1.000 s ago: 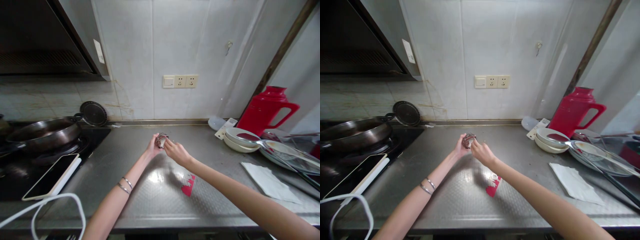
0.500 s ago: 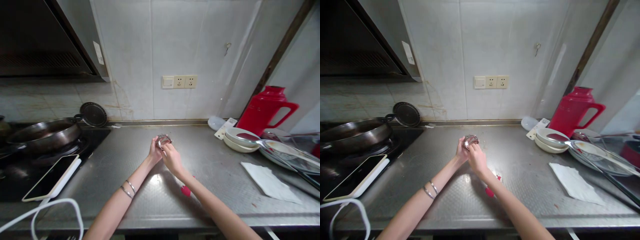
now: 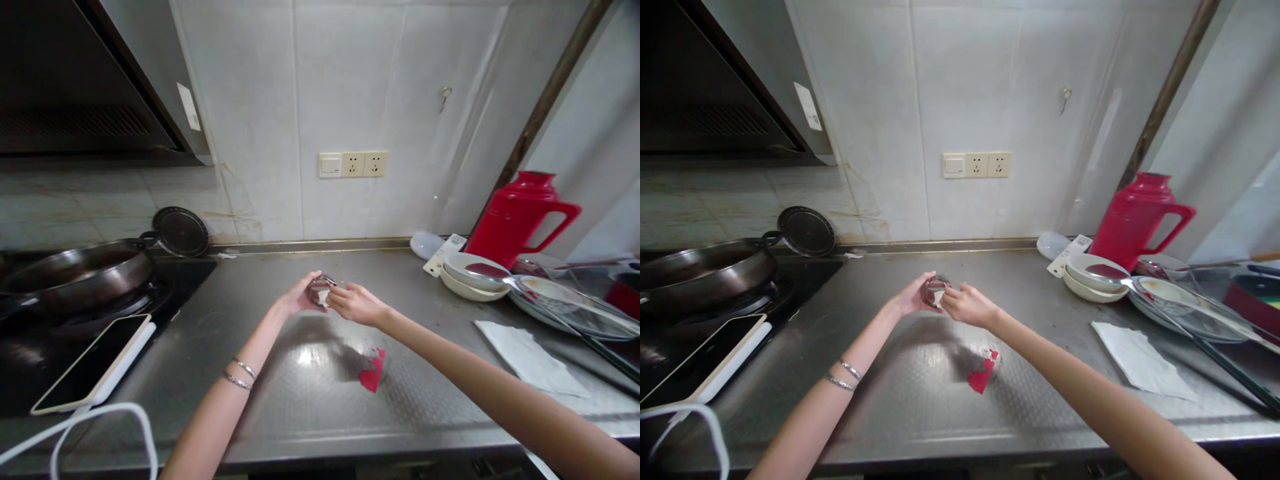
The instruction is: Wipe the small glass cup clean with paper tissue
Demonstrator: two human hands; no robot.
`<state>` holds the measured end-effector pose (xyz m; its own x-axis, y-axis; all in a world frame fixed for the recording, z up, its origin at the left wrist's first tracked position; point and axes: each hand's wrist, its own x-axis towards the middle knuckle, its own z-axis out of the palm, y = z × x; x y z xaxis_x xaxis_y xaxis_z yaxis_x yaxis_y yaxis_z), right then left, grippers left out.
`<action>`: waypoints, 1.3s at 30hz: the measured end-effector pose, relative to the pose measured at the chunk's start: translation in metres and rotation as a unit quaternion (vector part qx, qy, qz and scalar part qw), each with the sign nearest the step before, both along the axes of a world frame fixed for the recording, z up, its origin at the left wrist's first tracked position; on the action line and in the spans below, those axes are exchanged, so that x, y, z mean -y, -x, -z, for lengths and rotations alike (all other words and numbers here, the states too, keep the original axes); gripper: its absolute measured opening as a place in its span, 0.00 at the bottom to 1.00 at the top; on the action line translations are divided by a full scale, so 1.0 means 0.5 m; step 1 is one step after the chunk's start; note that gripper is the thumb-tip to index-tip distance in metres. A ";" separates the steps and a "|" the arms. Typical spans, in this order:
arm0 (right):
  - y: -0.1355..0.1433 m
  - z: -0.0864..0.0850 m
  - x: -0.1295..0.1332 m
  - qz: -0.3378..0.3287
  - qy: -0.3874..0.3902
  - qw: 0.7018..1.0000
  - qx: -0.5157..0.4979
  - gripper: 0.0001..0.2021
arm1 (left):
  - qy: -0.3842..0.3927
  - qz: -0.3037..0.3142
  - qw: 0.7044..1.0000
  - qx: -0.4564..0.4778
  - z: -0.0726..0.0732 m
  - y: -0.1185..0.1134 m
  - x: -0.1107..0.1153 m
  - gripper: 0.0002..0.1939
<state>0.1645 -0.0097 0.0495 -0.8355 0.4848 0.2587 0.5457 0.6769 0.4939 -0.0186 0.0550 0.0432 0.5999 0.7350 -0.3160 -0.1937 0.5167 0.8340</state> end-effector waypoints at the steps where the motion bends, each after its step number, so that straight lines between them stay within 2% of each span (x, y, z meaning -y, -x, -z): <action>1: 0.001 -0.001 0.000 0.015 -0.001 1.000 -0.002 0.14 | 0.000 -0.012 1.000 0.018 0.002 -0.005 0.004 0.18; 4: 0.015 0.004 0.011 0.082 -0.001 0.996 -0.033 0.10 | -0.002 -0.081 0.993 0.090 0.014 -0.026 0.012 0.15; 7: 0.047 0.017 0.030 0.140 0.036 0.983 -0.112 0.12 | -0.016 -0.146 0.976 0.160 0.030 -0.044 0.017 0.15; 12: 0.115 0.044 0.050 0.234 0.116 0.914 -0.311 0.11 | -0.026 -0.158 0.965 0.208 0.055 -0.057 0.033 0.16; 15: 0.133 0.052 0.048 0.240 0.119 0.890 -0.369 0.10 | -0.027 -0.156 0.960 0.230 0.055 -0.057 0.047 0.18; 17: 0.128 0.054 0.044 0.224 0.098 0.899 -0.363 0.09 | -0.043 -0.129 0.958 0.252 0.048 -0.052 0.054 0.19; 21: 0.084 0.047 0.039 0.173 0.048 0.951 -0.253 0.10 | -0.053 -0.038 0.966 0.252 0.028 -0.028 0.042 0.27; 23: 0.057 0.038 0.037 0.128 0.029 0.977 -0.169 0.10 | -0.043 -0.038 0.975 0.214 0.023 -0.013 0.025 0.34; 25: 0.033 0.026 0.032 0.081 0.010 0.993 -0.087 0.11 | -0.013 -0.035 0.990 0.134 0.025 -0.002 0.008 0.35; 27: 0.017 0.010 0.023 0.036 -0.007 0.999 -0.021 0.12 | 0.002 -0.041 0.996 0.082 0.030 0.001 -0.003 0.35; 30: 0.005 -0.010 0.007 -0.012 -0.037 0.998 0.045 0.12 | 0.006 -0.053 0.997 0.055 0.037 -0.006 -0.006 0.32; 34: 0.006 -0.005 0.002 0.001 -0.047 0.998 0.041 0.12 | -0.005 -0.075 0.996 0.054 0.039 -0.020 0.006 0.21; 37: 0.020 0.021 0.020 0.055 -0.029 0.998 -0.025 0.09 | -0.009 -0.117 0.988 0.105 0.042 -0.033 0.015 0.16; 39: 0.041 0.040 0.039 0.093 -0.014 0.992 -0.089 0.09 | -0.010 -0.131 0.981 0.143 0.044 -0.042 0.022 0.16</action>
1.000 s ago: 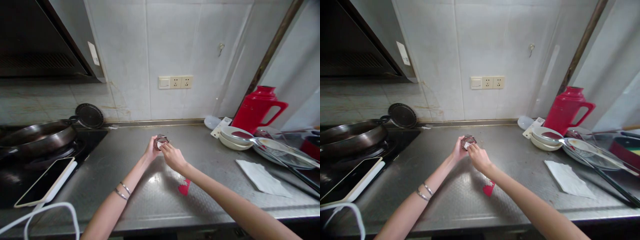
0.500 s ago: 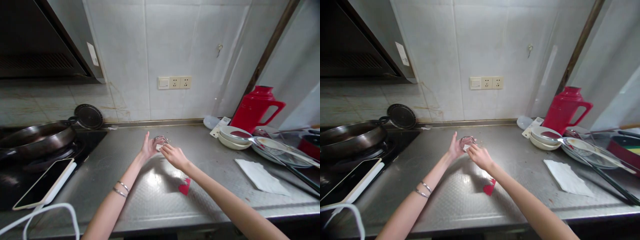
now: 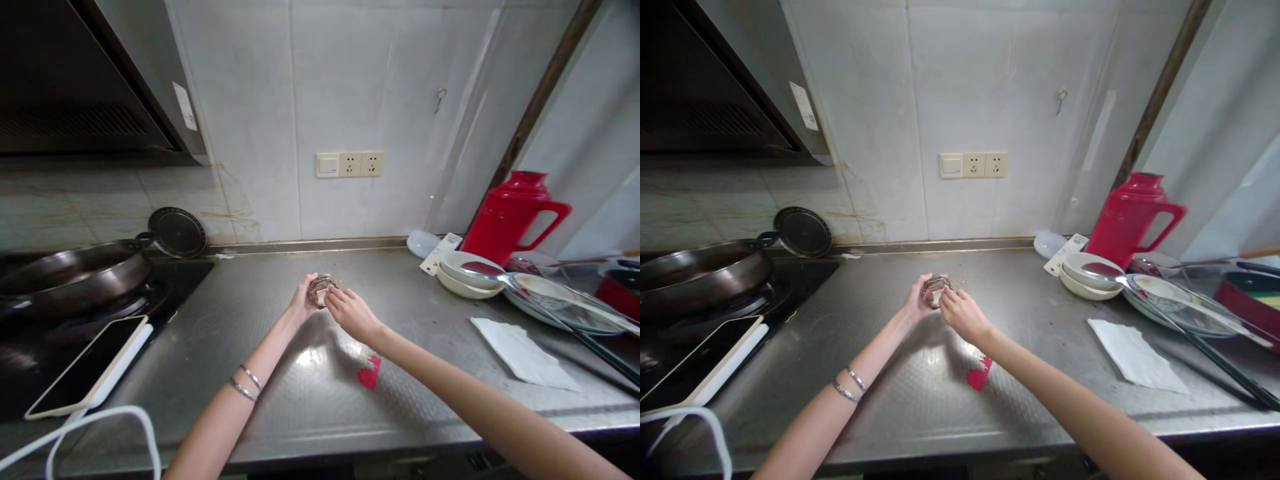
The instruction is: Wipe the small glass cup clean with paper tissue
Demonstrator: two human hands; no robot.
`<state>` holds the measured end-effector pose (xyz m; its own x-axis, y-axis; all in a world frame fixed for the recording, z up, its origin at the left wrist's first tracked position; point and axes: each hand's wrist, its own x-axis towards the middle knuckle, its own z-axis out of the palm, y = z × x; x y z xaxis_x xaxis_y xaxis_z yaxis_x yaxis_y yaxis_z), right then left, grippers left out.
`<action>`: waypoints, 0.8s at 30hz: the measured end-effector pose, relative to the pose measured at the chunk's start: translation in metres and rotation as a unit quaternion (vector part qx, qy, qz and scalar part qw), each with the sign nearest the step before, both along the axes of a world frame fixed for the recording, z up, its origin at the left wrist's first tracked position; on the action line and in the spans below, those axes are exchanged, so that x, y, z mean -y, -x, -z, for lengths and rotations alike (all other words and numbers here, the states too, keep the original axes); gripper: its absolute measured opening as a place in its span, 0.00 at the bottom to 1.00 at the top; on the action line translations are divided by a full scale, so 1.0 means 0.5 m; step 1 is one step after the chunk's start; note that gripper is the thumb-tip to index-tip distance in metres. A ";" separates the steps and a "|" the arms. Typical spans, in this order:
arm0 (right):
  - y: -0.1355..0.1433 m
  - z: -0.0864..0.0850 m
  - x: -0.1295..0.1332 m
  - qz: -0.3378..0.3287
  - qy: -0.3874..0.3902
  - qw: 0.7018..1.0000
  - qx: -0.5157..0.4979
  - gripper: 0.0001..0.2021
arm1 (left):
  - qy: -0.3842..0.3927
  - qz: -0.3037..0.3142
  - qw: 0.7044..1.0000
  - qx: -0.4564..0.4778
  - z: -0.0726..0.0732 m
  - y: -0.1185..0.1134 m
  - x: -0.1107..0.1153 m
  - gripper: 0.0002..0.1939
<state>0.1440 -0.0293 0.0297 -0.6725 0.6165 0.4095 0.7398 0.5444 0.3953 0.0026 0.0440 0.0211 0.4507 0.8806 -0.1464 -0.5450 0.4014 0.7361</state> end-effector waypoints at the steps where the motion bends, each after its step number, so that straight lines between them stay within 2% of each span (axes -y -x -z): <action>1: 0.013 0.008 0.010 0.019 0.009 0.999 -0.042 0.10 | -0.002 -0.003 1.000 0.020 0.001 -0.005 0.004 0.16; 3: 0.043 0.018 0.028 0.067 0.036 0.988 -0.134 0.10 | -0.003 -0.009 0.998 0.060 0.004 -0.014 0.012 0.17; 6: 0.081 0.021 0.041 0.114 0.063 0.957 -0.260 0.11 | 0.004 -0.011 0.995 0.104 0.008 -0.023 0.025 0.19; 9: 0.089 0.018 0.037 0.127 0.071 0.946 -0.288 0.08 | -0.004 0.005 0.991 0.131 0.008 -0.023 0.033 0.19; 14: 0.041 0.004 0.023 0.081 0.059 0.986 -0.133 0.08 | -0.046 0.091 0.986 0.131 0.007 0.004 0.013 0.23; 16: 0.016 -0.007 0.015 0.038 0.045 0.997 -0.048 0.06 | -0.027 0.132 0.987 0.084 0.014 0.019 -0.002 0.24; 18: -0.006 -0.019 0.005 -0.010 0.039 0.998 0.040 0.06 | 0.027 0.155 0.987 0.025 0.025 0.027 -0.015 0.25; 21: -0.027 -0.037 -0.012 -0.056 0.036 0.990 0.122 0.09 | 0.068 0.143 0.987 -0.017 0.041 0.022 -0.022 0.26; 24: -0.031 -0.042 -0.018 -0.036 0.026 0.991 0.123 0.09 | 0.074 0.101 0.992 0.007 0.044 0.004 -0.015 0.21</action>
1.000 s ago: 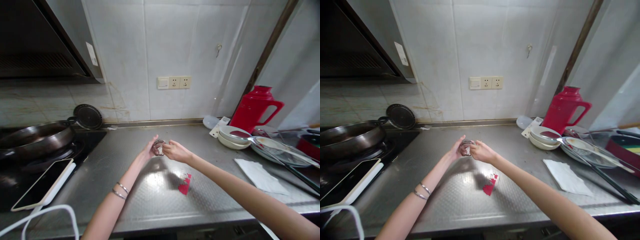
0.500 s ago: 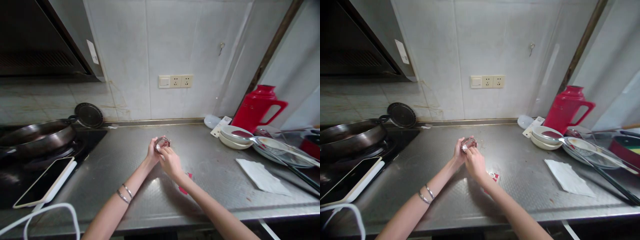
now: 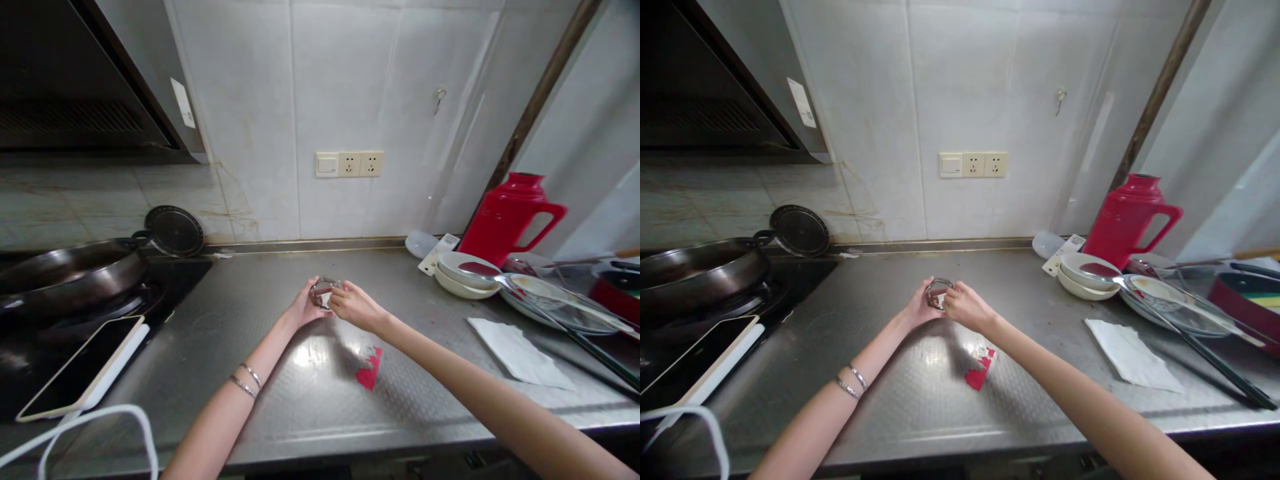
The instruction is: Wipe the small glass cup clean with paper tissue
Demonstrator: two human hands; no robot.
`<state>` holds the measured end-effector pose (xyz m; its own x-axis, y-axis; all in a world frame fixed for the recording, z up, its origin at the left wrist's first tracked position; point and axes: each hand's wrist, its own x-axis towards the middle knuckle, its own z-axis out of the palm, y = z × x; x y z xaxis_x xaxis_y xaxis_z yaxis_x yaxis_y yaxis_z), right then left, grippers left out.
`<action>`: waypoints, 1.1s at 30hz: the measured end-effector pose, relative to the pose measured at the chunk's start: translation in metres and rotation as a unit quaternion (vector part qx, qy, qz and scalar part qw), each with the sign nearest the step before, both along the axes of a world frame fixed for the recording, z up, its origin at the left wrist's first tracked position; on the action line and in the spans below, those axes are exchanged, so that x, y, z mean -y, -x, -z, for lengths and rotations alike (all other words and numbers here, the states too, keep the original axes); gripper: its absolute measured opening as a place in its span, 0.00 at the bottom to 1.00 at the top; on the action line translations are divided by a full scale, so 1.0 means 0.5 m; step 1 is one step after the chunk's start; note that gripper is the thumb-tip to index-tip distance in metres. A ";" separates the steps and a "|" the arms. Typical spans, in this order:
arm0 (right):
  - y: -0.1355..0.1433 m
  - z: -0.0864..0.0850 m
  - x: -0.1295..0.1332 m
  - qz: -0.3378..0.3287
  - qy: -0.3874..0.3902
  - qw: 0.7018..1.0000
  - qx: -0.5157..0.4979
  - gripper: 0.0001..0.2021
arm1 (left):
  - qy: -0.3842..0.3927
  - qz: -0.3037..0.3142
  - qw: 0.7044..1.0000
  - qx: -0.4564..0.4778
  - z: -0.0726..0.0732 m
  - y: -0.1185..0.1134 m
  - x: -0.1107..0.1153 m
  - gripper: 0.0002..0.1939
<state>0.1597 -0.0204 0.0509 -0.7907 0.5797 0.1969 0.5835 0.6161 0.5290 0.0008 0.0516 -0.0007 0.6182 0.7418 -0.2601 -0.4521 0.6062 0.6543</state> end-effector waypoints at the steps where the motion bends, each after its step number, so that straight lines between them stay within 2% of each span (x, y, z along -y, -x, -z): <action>1: 0.003 0.003 0.002 0.017 -0.007 1.000 -0.014 0.09 | 0.000 -0.025 1.000 0.010 -0.002 -0.007 0.004 0.19; 4: 0.027 0.024 0.016 0.080 -0.015 0.992 -0.095 0.06 | 0.001 -0.090 0.995 0.050 -0.012 -0.025 0.019 0.14; 6: 0.053 0.041 0.029 0.126 0.001 0.975 -0.183 0.07 | 0.004 -0.090 0.993 0.077 -0.016 -0.033 0.028 0.16; 8: 0.084 0.056 0.040 0.162 0.019 0.945 -0.284 0.09 | 0.005 -0.073 0.992 0.100 -0.015 -0.039 0.034 0.20; 11: 0.124 0.068 0.046 0.208 0.025 0.883 -0.419 0.08 | -0.003 -0.064 0.990 0.125 -0.007 -0.042 0.040 0.24; 13: 0.138 0.071 0.044 0.210 0.022 0.864 -0.458 0.09 | -0.024 -0.070 0.988 0.136 -0.002 -0.042 0.043 0.25; 14: 0.140 0.072 0.042 0.202 0.017 0.863 -0.462 0.09 | -0.039 -0.072 0.987 0.142 -0.001 -0.042 0.045 0.25; 17: 0.125 0.069 0.036 0.162 -0.009 0.887 -0.432 0.11 | -0.088 -0.054 0.982 0.160 -0.004 -0.036 0.049 0.25; 21: 0.079 0.055 0.042 0.096 -0.034 0.939 -0.328 0.10 | -0.123 0.025 0.980 0.156 -0.026 -0.008 0.041 0.29; 23: 0.055 0.045 0.047 0.064 -0.029 0.964 -0.258 0.09 | -0.113 0.045 0.987 0.110 -0.037 0.011 0.030 0.32; 26: 0.028 0.030 0.049 0.012 -0.009 0.990 -0.141 0.09 | -0.071 0.058 0.996 0.013 -0.041 0.029 0.014 0.31; 30: 0.007 0.014 0.036 -0.039 0.000 0.998 -0.054 0.08 | -0.049 0.047 0.997 -0.036 -0.023 0.019 0.007 0.17; 33: 0.003 0.012 0.028 -0.042 -0.026 0.998 -0.037 0.08 | -0.055 -0.009 0.998 -0.024 -0.013 0.002 0.013 0.12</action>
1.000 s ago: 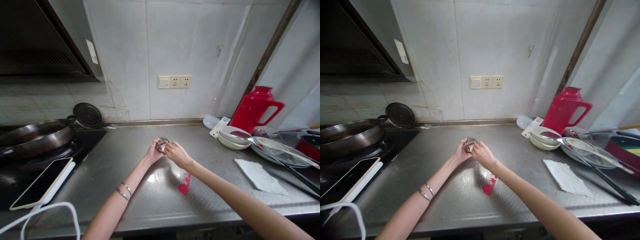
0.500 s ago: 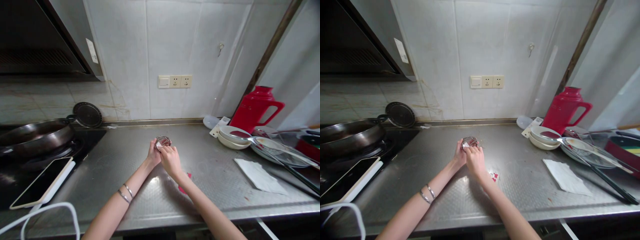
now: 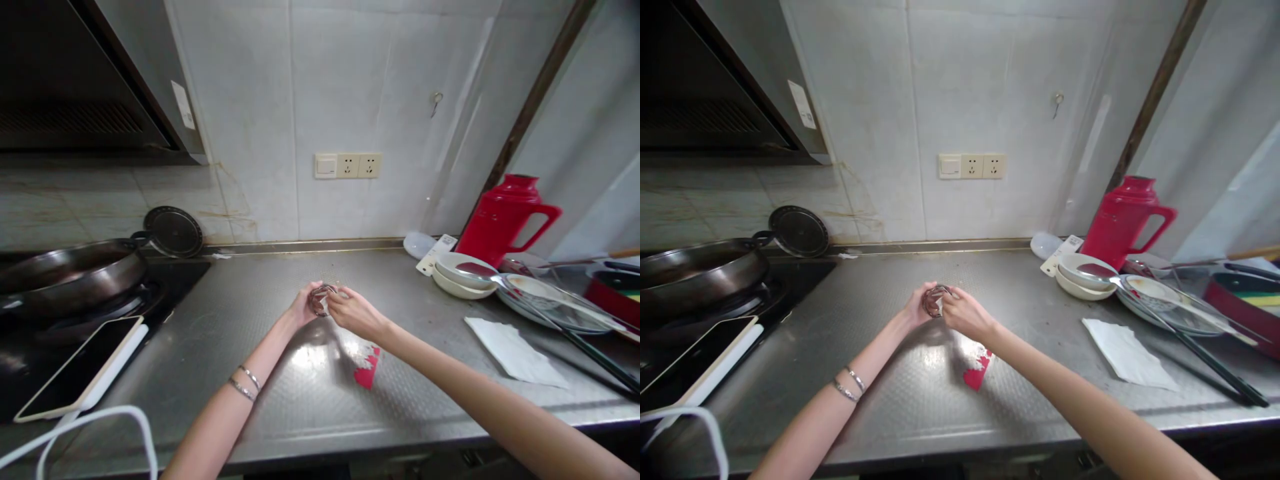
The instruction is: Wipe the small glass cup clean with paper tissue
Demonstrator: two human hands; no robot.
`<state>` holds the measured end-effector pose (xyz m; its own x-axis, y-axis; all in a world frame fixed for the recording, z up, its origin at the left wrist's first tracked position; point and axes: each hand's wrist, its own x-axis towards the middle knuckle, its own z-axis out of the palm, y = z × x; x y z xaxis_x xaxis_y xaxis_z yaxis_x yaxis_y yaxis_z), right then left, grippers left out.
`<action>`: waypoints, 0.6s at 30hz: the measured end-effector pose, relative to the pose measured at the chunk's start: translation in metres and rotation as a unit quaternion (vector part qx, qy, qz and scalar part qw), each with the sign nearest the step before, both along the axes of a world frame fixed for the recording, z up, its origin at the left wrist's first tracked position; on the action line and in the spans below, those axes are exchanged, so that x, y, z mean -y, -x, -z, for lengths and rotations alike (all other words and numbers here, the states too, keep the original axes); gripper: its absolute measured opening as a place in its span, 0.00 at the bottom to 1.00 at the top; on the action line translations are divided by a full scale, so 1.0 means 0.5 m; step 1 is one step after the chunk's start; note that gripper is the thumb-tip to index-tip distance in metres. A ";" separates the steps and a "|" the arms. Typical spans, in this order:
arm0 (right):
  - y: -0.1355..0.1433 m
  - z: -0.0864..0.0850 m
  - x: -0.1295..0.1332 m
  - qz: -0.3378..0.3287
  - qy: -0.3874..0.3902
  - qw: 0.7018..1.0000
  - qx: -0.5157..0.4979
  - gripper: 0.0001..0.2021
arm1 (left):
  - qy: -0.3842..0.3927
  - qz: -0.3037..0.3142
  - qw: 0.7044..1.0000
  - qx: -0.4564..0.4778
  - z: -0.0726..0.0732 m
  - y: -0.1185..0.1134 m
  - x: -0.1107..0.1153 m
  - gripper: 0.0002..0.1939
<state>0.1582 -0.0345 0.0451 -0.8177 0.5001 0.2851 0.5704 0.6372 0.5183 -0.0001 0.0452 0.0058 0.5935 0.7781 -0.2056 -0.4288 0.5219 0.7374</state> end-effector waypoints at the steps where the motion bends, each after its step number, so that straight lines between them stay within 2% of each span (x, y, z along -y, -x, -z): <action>1: 0.001 0.002 0.000 0.009 -0.013 1.000 0.002 0.08 | -0.007 -0.018 1.000 0.006 0.000 -0.005 0.004 0.12; 5: 0.019 0.017 0.019 0.070 -0.042 0.997 0.000 0.09 | -0.029 -0.054 0.998 0.026 -0.010 -0.016 0.023 0.14; 8: 0.049 0.026 0.041 0.133 0.005 0.989 -0.072 0.08 | -0.044 -0.064 0.996 0.052 -0.013 -0.026 0.036 0.15; 10: 0.074 0.030 0.054 0.179 0.057 0.970 -0.152 0.09 | -0.056 -0.073 0.993 0.068 -0.008 -0.035 0.042 0.15; 14: 0.115 0.031 0.057 0.274 0.158 0.893 -0.321 0.09 | -0.052 -0.114 0.990 0.064 0.006 -0.051 0.046 0.13; 16: 0.120 0.027 0.046 0.295 0.205 0.836 -0.416 0.07 | -0.048 -0.131 0.989 0.054 0.009 -0.054 0.047 0.13; 18: 0.114 0.023 0.029 0.263 0.268 0.763 -0.527 0.05 | -0.061 -0.140 0.987 0.048 0.008 -0.054 0.050 0.13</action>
<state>0.1011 -0.0488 0.0336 0.0779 0.9555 0.2844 0.7403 0.1356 -0.6585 0.0271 0.0204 0.0019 0.3632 0.9301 -0.0542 -0.6144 0.2828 0.7366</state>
